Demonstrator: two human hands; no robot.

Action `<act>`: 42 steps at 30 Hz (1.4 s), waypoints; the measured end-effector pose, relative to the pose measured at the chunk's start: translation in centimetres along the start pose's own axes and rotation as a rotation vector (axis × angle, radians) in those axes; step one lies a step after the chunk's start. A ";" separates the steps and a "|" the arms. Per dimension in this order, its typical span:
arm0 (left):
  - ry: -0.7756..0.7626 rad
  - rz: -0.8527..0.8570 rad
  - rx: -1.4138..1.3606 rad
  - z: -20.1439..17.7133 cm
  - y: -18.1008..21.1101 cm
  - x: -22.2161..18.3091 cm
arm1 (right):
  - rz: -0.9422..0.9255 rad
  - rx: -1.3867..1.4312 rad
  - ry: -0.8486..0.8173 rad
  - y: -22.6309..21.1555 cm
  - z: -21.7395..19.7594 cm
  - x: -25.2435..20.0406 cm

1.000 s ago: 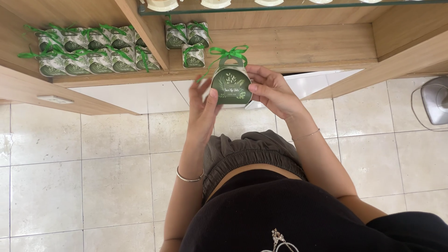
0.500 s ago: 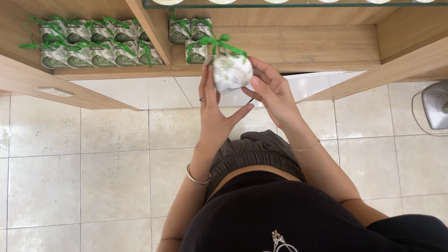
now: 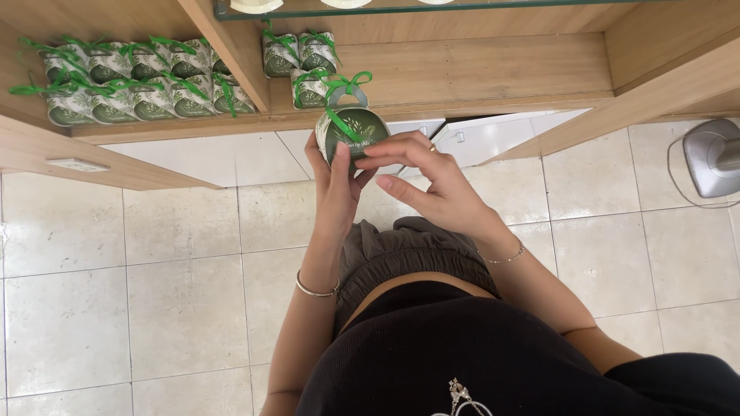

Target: Checking and arranging small packaged items on a shelf.

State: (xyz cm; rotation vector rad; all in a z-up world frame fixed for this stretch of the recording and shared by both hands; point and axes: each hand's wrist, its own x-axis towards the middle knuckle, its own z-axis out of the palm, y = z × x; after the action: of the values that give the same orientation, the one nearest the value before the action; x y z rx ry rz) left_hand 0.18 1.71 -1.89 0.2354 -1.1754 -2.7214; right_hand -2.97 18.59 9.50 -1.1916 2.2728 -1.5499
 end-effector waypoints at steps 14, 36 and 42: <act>-0.121 0.010 0.018 -0.5 -1.5 0.9 | 0.218 0.475 0.344 4.5 -2.1 1.2; -0.587 -0.250 0.379 -0.3 -6.6 3.2 | 0.705 0.416 0.523 2.7 -3.2 -4.8; -0.534 -0.002 0.697 6.0 -5.4 3.8 | 0.784 0.315 0.600 1.8 -5.3 -10.5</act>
State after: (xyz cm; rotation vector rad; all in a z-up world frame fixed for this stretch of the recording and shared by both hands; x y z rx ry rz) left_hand -5.25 8.77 -2.07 -0.4418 -2.2315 -2.3196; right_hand 0.42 29.82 7.24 0.2892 2.2143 -1.9190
